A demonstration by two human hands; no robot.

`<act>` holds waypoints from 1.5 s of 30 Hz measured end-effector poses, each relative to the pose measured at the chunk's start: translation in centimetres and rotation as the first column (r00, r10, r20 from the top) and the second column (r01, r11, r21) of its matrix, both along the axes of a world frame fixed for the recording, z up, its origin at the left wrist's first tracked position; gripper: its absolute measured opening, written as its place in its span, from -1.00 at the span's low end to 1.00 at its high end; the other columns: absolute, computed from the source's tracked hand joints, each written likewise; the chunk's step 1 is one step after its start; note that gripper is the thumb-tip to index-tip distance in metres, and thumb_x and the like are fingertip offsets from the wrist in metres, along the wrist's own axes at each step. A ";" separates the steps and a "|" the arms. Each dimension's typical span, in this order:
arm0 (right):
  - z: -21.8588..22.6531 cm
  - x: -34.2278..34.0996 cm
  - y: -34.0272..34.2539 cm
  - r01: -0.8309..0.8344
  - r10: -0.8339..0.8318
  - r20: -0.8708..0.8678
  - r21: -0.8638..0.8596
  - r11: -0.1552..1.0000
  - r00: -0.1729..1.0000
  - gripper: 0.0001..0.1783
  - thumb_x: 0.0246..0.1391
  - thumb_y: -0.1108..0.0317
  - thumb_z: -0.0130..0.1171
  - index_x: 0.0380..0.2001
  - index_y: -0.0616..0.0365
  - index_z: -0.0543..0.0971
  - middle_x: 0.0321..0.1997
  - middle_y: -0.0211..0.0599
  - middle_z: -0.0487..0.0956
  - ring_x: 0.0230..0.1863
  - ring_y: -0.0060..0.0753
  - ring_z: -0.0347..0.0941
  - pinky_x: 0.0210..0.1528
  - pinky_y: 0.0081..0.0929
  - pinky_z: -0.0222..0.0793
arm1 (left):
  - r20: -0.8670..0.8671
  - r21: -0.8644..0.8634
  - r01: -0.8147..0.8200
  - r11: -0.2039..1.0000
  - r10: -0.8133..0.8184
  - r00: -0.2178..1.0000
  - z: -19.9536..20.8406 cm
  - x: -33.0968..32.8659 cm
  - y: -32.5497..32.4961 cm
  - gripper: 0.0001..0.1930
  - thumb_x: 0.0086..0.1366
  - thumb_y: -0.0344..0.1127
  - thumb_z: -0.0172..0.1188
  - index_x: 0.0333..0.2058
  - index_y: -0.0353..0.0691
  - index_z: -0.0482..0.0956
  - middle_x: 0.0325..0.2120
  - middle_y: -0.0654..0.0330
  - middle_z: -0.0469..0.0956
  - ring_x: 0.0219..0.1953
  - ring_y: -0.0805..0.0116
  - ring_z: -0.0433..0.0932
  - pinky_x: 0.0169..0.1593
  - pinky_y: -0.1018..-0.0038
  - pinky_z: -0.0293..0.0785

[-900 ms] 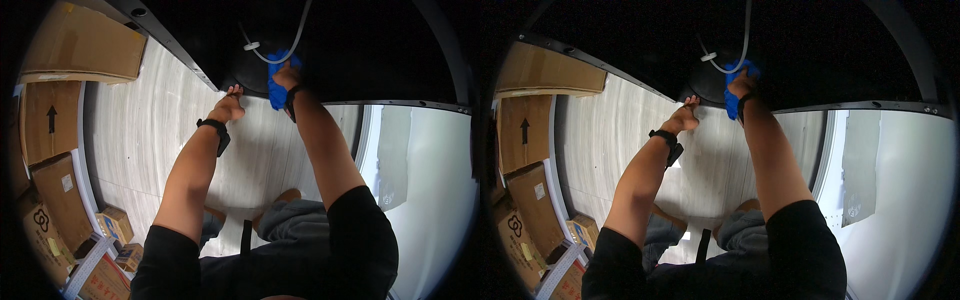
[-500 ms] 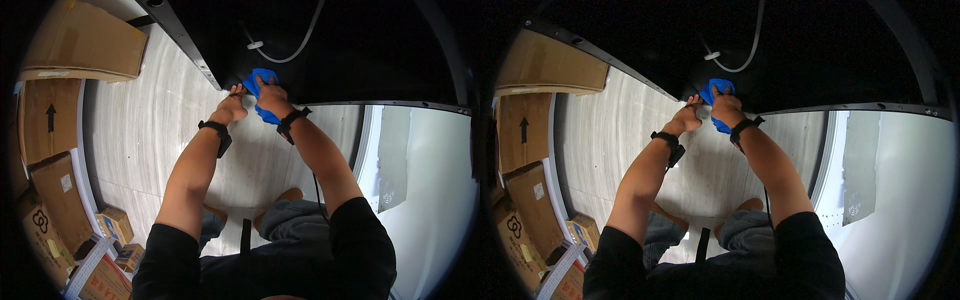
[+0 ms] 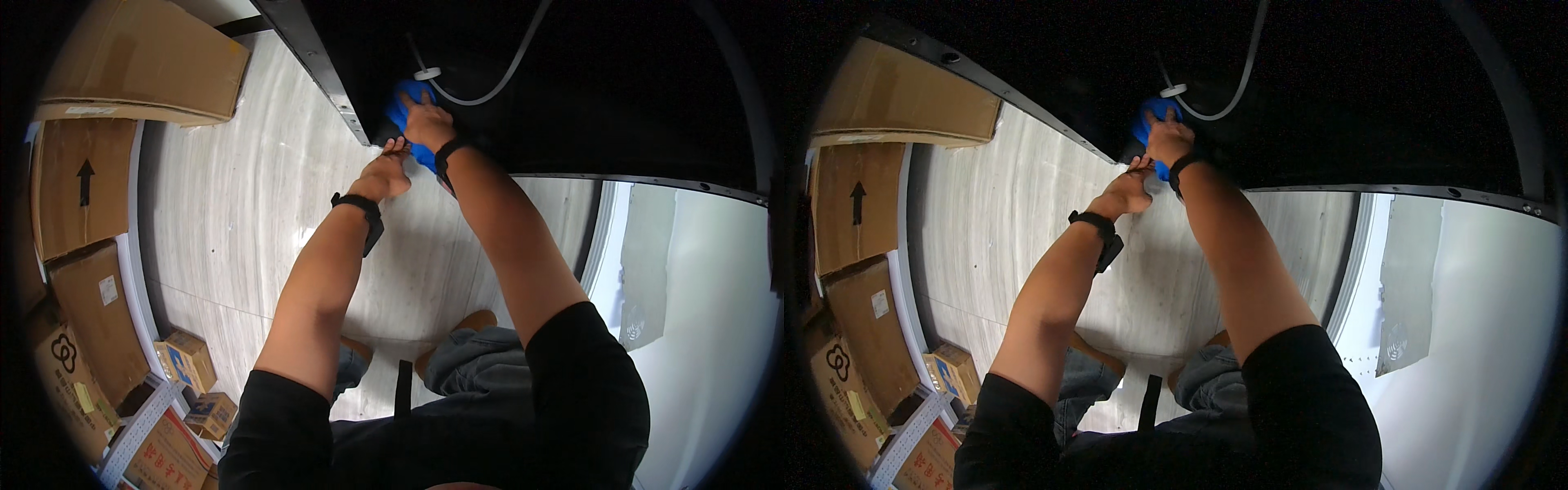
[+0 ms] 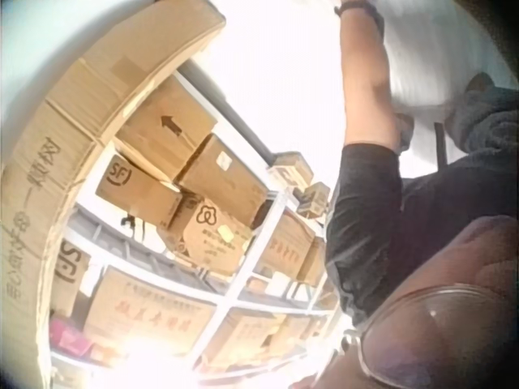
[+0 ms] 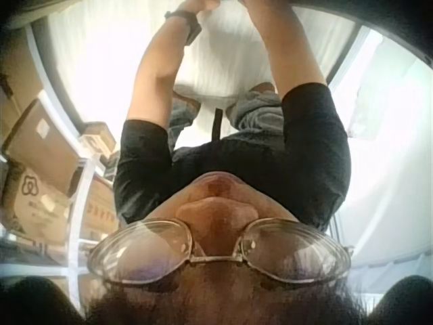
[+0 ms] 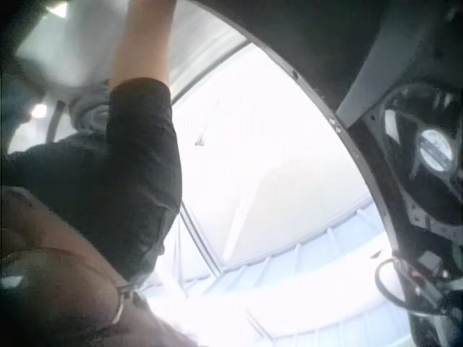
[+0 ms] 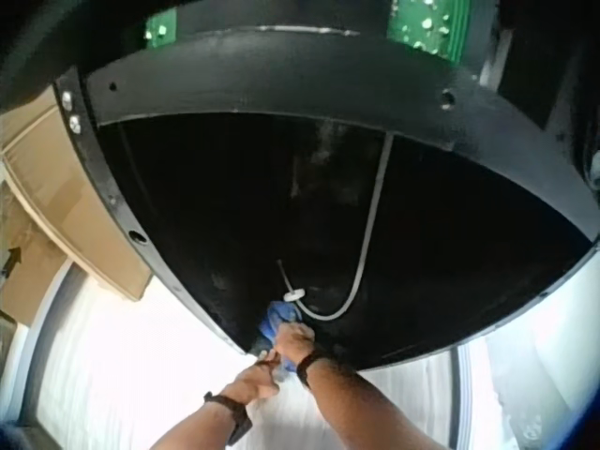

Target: The person wipes the interior of a black electronic device with a blue cloth, then uses a screwdriver to fasten screws into the device's casing and a metal backplate. The person handles the device, cloth, and screwdriver throughout the task.

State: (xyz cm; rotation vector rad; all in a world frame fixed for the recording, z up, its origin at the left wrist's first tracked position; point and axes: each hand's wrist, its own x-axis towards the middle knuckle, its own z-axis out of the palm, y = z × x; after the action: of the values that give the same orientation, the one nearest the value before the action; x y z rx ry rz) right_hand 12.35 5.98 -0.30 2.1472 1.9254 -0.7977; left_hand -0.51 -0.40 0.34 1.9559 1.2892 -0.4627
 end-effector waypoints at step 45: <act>0.8 7.2 -15.8 0.204 -0.205 0.016 0.047 0.978 0.979 -0.10 -0.03 0.35 0.20 0.32 -0.57 0.05 0.45 0.00 -0.09 0.05 0.18 0.43 0.02 -0.20 0.46 | 0.116 0.270 -0.185 0.945 0.159 0.980 -2.5 -2.6 -1.5 -0.20 0.05 -0.30 0.13 0.29 -0.24 0.06 0.33 -0.06 -0.03 0.25 0.03 0.22 0.25 0.37 0.25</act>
State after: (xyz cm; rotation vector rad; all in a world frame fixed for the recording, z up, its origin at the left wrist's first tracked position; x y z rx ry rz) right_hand 19.57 -9.85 0.51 2.4001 1.7487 -0.7677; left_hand -3.13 -1.93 -2.12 2.0411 1.5159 -0.1040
